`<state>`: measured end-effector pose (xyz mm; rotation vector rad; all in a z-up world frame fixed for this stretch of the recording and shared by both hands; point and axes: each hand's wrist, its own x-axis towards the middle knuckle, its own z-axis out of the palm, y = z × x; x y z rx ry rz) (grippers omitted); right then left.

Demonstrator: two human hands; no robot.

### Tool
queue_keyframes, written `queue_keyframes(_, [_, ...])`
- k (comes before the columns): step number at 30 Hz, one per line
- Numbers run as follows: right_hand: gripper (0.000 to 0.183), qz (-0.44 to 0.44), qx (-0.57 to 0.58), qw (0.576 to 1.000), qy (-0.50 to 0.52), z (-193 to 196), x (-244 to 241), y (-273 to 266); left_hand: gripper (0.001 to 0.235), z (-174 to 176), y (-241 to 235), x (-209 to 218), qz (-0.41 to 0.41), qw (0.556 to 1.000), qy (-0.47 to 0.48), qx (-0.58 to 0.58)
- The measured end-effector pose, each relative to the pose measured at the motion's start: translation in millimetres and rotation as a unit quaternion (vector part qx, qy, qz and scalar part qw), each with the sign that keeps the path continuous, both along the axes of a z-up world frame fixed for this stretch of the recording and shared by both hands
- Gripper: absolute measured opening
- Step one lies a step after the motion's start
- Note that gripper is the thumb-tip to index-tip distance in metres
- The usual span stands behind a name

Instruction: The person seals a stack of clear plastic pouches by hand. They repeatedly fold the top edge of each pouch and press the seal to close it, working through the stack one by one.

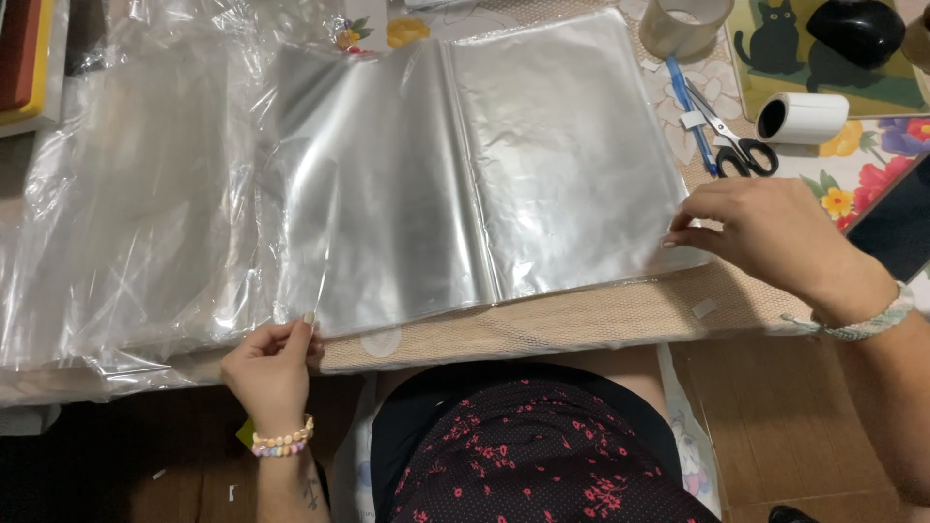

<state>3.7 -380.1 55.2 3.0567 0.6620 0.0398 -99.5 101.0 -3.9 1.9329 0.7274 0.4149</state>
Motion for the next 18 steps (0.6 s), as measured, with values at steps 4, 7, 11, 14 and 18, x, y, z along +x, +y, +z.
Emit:
queue_keyframes(4, [0.009,0.058,0.061,0.995,-0.050,25,3,23,0.037,-22,-2,7,0.005,0.935,-0.064,0.348])
queue_keyframes(7, [0.009,0.176,0.064,0.971,-0.147,40,6,55,0.033,15,-43,28,-0.132,0.914,-0.225,0.311])
queue_keyframes(11, [0.011,0.306,0.060,0.918,-0.244,59,3,115,0.047,63,-129,57,-0.353,0.871,-0.275,0.203])
queue_keyframes(14, [0.009,0.358,0.096,0.882,-0.291,73,-4,146,0.061,59,-152,78,-0.369,0.870,-0.272,0.180])
queue_keyframes(18, [0.032,0.333,0.167,0.896,-0.243,74,-9,136,0.032,58,-133,85,-0.255,0.912,-0.306,0.102])
